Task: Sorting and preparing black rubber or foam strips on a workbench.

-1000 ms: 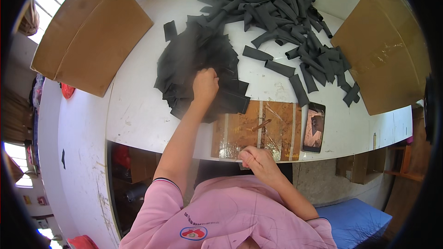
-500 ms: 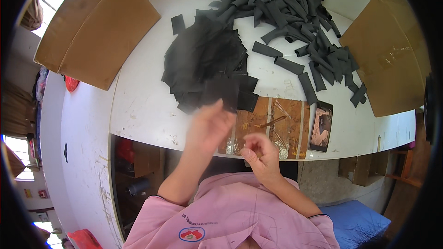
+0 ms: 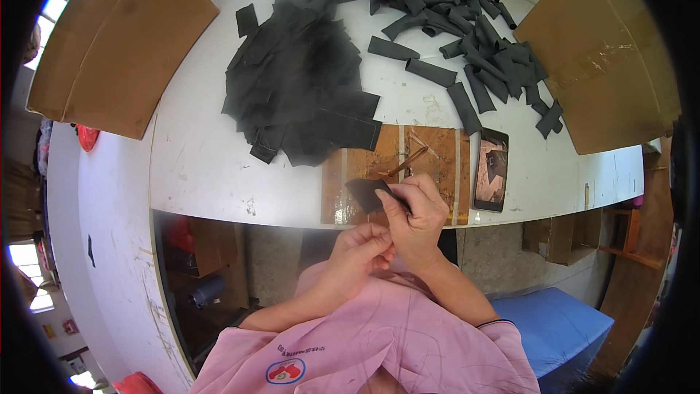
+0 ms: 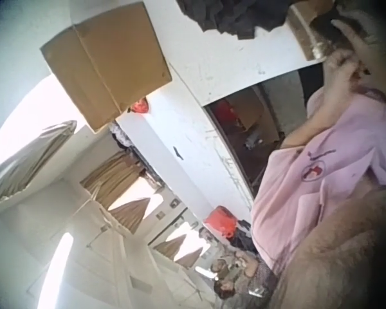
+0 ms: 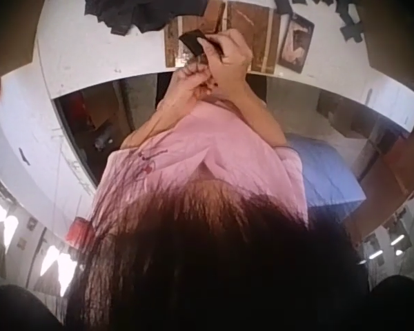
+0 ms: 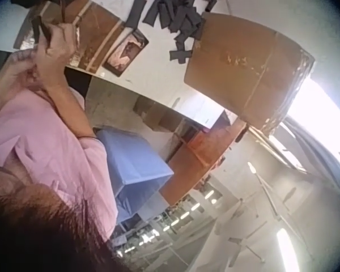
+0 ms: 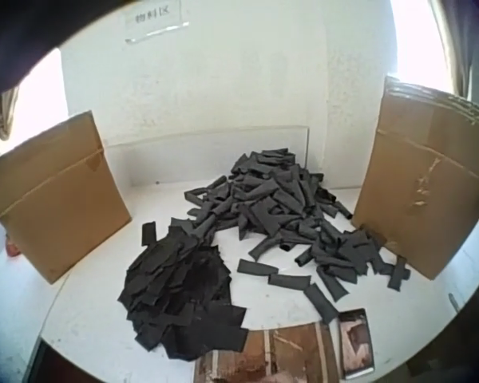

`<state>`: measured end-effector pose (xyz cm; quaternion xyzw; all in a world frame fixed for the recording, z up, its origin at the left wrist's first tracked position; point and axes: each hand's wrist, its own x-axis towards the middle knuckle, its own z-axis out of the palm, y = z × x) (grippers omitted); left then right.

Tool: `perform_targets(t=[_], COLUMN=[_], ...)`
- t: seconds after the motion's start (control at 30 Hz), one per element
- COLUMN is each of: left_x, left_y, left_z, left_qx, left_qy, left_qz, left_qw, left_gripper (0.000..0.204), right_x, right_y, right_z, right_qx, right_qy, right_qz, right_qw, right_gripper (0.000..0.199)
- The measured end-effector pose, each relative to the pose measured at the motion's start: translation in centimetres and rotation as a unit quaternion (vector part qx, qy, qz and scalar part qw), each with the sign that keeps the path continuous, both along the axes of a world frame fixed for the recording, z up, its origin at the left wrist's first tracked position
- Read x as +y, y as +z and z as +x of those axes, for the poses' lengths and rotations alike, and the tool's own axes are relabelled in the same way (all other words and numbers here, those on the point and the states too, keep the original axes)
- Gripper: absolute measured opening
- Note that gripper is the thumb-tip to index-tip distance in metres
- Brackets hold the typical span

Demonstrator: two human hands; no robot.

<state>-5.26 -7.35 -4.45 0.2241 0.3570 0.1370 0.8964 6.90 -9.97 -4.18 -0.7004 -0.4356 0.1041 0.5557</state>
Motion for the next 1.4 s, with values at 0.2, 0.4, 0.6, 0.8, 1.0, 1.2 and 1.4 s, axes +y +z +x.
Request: perform_targets(t=[0.2,0.4,0.6,0.8,1.0,1.2,1.4], left_x=[0.8,2.2,2.9,2.9,2.8,3.3,5.1], left_y=[2.4,2.4,1.6,0.9,0.3,-0.7,-0.3], left_z=[0.7,1.2,1.5,1.0,1.3,1.8,0.8], left_qx=[0.078,0.068,0.109,0.106,0.178,0.142,-0.081], left_qy=[0.133,0.138,0.136,0.021,0.042,0.133,0.01], left_qz=[0.305,0.274,0.286,0.487,0.594,0.324,0.125], left_qw=[0.94,0.949,0.942,0.866,0.783,0.926,0.989], left_gripper=[0.021,0.013,0.006,0.007,0.006,0.01,0.021], right_x=[-0.3,-0.3,-1.2,-1.8,-1.1,-0.2,-1.1], right_y=[-0.6,-1.5,-0.7,0.8,0.1,-3.0,-2.6], right_z=[0.7,0.8,1.1,0.7,0.6,0.5,1.4], right_qx=[-0.161,-0.246,-0.243,0.008,-0.138,-0.069,0.548], right_qy=[0.016,0.013,0.092,0.121,0.12,0.053,0.191], right_qz=[0.027,0.055,-0.013,0.001,-0.018,-0.043,-0.016], right_qw=[0.986,0.968,0.966,0.993,0.983,0.995,0.814], right_gripper=[0.016,0.021,0.023,0.018,0.014,0.014,0.001])
